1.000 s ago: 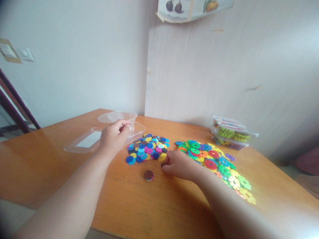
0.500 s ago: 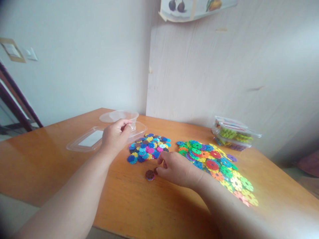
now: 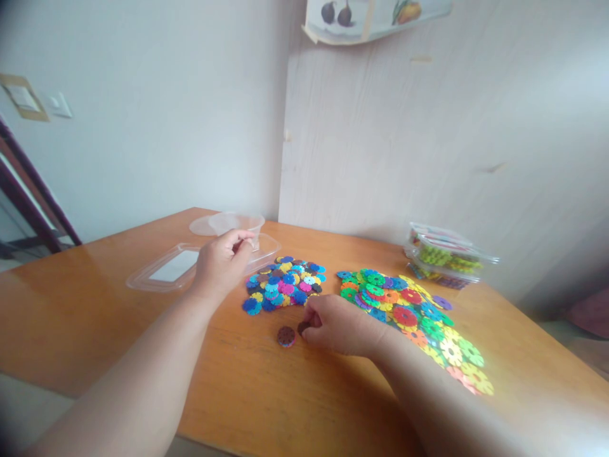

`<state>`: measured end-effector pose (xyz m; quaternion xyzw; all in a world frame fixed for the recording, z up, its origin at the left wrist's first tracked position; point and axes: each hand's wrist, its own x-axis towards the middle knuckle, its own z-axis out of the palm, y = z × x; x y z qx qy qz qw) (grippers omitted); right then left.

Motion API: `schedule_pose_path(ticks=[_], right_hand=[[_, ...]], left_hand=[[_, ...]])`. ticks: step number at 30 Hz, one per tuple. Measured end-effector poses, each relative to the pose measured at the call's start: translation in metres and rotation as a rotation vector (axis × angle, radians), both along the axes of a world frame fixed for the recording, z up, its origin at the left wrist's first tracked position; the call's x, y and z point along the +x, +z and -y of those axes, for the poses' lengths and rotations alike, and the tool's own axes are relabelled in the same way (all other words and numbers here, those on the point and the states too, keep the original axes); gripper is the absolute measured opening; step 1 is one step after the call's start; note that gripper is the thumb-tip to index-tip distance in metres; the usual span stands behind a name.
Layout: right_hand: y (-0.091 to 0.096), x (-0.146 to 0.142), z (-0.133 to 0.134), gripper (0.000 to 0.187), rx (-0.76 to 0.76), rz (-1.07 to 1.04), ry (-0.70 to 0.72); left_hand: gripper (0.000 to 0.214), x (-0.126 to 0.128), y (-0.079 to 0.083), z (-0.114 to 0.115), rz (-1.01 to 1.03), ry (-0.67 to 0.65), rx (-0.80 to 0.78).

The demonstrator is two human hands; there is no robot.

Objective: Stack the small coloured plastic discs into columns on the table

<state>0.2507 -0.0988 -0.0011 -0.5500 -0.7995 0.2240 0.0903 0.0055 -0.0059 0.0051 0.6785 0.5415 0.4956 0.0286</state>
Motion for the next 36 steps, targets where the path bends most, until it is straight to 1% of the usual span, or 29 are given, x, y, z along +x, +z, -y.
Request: schedule_pose_path(ticks=[2,4,5,7,10,11,13,16,23,27,32,36], right_hand=[[0.001,0.0,0.0,0.009,0.012,0.014,-0.009],[0.001,0.001,0.001,0.009,0.026,0.022,-0.011],[0.002,0.001,0.001,0.009,0.032,0.023,-0.01],[0.002,0.003,0.001,0.01,0.036,0.018,-0.009],[0.002,0.004,-0.001,0.012,0.023,-0.014,-0.011],[0.003,0.004,-0.001,0.013,0.017,-0.031,-0.012],[0.004,0.004,-0.001,0.013,0.003,-0.069,-0.009],[0.006,0.003,0.001,0.014,-0.011,-0.12,0.001],[0.008,0.002,0.004,0.019,-0.026,-0.149,-0.004],[0.011,-0.001,0.005,0.021,-0.04,-0.159,0.002],[0.016,-0.004,0.008,0.016,-0.029,-0.155,0.004],[0.018,-0.004,0.008,0.016,-0.04,-0.155,0.003]], left_hand=[[0.029,0.001,0.002,0.002,0.027,-0.039,-0.012],[0.029,0.003,0.006,0.007,0.064,-0.114,-0.066],[0.028,0.004,0.009,0.011,0.071,-0.172,-0.123],[0.026,0.006,0.013,0.019,0.038,-0.326,-0.298],[0.023,0.009,0.015,0.031,-0.151,-0.566,-0.604],[0.022,0.01,0.015,0.034,-0.232,-0.619,-0.677],[0.023,0.009,0.015,0.04,-0.377,-0.68,-0.765],[0.022,0.008,0.014,0.042,-0.486,-0.705,-0.793],[0.018,0.013,0.005,0.041,-0.612,-0.679,-0.785],[0.017,0.019,0.003,0.044,-0.65,-0.665,-0.761],[0.029,0.024,0.005,0.049,-0.639,-0.63,-0.775],[0.036,0.028,0.008,0.054,-0.627,-0.628,-0.768]])
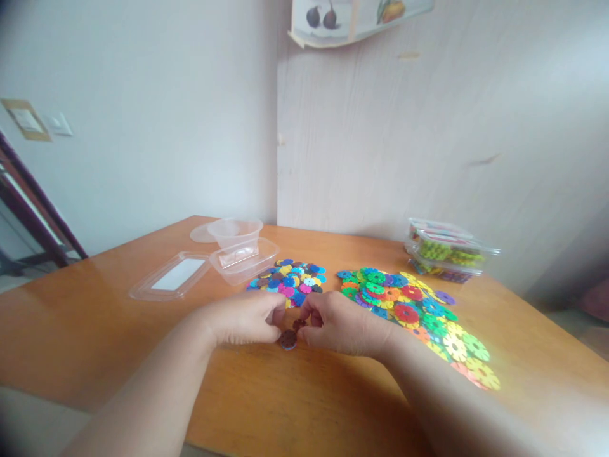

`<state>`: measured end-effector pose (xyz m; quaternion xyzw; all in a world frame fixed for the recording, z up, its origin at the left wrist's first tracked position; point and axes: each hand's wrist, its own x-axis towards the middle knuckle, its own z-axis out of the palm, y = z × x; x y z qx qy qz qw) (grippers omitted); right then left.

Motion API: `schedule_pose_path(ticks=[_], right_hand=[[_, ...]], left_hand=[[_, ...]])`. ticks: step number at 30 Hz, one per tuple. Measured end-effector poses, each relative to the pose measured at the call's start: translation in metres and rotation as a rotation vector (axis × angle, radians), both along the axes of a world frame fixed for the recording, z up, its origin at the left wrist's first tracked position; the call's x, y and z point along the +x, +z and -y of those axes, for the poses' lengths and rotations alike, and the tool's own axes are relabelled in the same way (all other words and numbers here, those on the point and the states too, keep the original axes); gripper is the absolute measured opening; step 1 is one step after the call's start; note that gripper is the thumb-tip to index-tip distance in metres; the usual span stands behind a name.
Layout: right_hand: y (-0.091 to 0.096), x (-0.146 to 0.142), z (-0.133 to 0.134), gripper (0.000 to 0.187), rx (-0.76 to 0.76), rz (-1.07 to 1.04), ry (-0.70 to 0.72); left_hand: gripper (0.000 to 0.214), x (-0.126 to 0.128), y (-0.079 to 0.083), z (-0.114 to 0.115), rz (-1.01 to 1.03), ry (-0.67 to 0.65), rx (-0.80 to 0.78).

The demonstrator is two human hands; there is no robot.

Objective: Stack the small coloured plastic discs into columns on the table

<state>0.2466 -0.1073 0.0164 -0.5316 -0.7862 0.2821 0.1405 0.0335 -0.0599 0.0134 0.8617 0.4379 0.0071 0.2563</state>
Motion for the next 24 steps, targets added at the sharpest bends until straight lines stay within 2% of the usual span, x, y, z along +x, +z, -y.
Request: schedule_pose_path(ticks=[4,10,17,20,24], right_hand=[[-0.001,-0.001,0.0,0.017,0.006,0.019,-0.008],[-0.005,-0.008,0.004,0.017,0.011,0.024,0.009],[-0.004,-0.016,0.009,0.012,0.049,0.044,0.061],[-0.004,-0.013,0.007,0.017,0.053,0.036,0.038],[-0.011,-0.001,-0.004,0.015,0.19,0.067,-0.041]], left_hand=[[0.034,0.001,0.001,0.002,0.018,0.003,0.009],[0.014,-0.006,-0.002,-0.006,0.077,-0.018,0.032],[0.007,-0.015,-0.004,-0.012,0.138,0.09,0.108],[0.007,-0.018,-0.006,-0.016,0.159,0.131,0.11],[0.009,-0.024,-0.009,-0.025,0.176,0.216,0.11]])
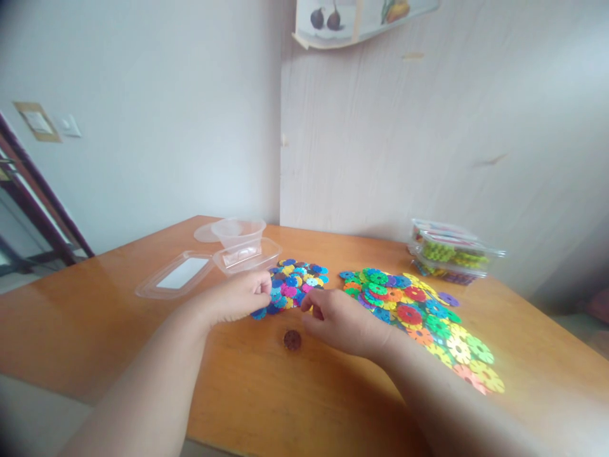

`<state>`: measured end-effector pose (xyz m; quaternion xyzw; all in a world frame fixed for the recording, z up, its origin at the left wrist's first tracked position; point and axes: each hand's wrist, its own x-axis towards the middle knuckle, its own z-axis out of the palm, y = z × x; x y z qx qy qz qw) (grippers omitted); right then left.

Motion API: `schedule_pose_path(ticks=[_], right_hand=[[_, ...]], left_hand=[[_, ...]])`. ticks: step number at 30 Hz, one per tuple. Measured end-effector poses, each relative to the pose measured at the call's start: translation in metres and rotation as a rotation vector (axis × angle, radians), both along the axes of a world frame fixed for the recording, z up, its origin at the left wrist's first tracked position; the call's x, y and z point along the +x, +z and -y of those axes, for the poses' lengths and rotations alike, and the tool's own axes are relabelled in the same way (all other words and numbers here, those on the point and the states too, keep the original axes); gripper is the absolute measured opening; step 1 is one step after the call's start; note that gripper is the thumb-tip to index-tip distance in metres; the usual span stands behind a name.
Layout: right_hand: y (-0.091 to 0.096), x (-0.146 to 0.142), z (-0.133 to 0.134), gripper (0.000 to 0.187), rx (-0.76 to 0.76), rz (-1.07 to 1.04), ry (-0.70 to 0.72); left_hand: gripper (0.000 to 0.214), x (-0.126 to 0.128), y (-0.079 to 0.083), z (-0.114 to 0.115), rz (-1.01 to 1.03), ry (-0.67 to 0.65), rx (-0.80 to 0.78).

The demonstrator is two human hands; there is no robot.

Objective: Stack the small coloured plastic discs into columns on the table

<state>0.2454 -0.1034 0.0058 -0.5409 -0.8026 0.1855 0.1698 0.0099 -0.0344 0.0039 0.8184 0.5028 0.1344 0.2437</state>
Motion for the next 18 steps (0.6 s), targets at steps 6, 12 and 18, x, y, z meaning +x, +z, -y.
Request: schedule_pose_path(ticks=[6,12,18], right_hand=[[-0.015,0.019,-0.022,0.02,0.147,0.108,-0.217],[-0.022,0.011,-0.023,0.031,0.202,0.162,-0.177],[-0.021,-0.008,-0.02,0.037,0.239,0.202,-0.169]], left_hand=[[0.012,-0.005,-0.006,-0.012,-0.01,0.164,0.102],[0.013,-0.007,-0.008,-0.02,0.034,0.253,0.203],[0.015,-0.007,-0.009,-0.021,0.093,0.256,0.239]])
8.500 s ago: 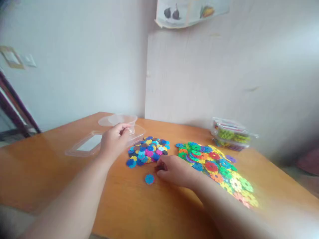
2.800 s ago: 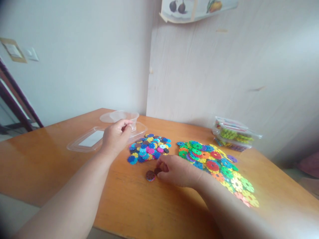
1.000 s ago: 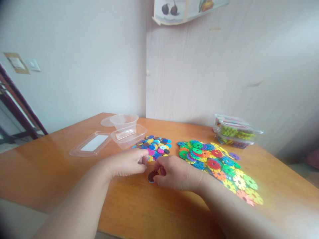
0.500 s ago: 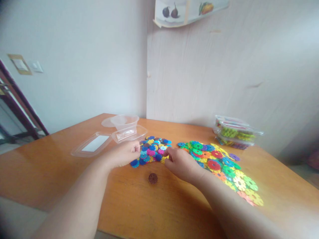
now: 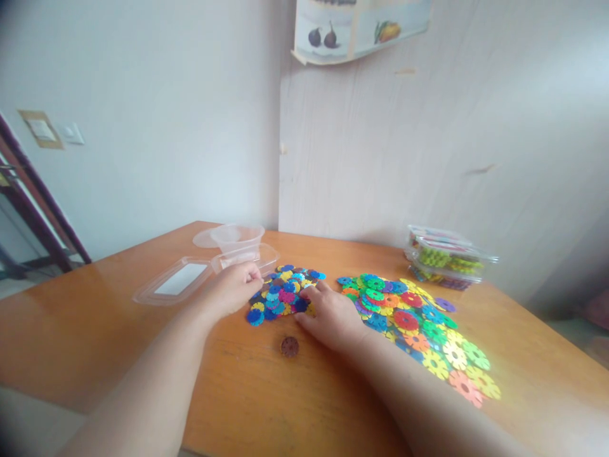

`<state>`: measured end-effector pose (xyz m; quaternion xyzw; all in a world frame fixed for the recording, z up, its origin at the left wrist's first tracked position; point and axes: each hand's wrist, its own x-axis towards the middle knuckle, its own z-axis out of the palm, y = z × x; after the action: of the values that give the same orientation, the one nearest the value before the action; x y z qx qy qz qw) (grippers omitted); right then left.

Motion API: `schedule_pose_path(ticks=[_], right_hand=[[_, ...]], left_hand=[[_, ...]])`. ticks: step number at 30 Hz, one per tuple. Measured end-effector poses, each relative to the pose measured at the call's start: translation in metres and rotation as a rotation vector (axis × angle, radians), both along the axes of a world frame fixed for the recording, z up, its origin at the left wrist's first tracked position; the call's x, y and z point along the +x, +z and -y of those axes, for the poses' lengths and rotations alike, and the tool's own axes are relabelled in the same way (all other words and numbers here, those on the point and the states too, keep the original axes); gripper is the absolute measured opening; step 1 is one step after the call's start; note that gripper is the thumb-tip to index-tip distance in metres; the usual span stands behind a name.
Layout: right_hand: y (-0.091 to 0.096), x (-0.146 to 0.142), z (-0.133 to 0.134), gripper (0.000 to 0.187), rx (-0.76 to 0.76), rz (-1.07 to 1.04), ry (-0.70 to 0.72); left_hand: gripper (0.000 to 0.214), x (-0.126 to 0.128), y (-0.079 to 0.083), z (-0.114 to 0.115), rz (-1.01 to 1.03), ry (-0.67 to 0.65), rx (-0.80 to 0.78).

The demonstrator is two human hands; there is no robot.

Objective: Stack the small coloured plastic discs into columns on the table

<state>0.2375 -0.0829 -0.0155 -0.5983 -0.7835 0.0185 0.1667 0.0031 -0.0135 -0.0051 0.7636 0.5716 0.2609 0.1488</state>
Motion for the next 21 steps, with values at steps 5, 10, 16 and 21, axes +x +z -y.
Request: schedule_pose_path(ticks=[5,10,16,21], right_hand=[[-0.001,-0.002,-0.005,0.026,-0.002,0.004,0.02],[0.008,0.004,0.004,0.022,-0.036,-0.093,0.101],[0.029,0.001,0.029,0.012,-0.215,-0.148,0.365],[0.03,-0.003,0.033,0.016,-0.227,-0.109,0.377]], left_hand=[[0.015,0.001,0.002,0.002,0.011,-0.009,0.007],[0.015,0.003,0.004,0.004,0.039,-0.033,-0.006],[0.012,0.007,0.003,0.005,0.1,-0.148,0.001],[0.012,0.008,0.003,0.006,0.102,-0.172,-0.01]])
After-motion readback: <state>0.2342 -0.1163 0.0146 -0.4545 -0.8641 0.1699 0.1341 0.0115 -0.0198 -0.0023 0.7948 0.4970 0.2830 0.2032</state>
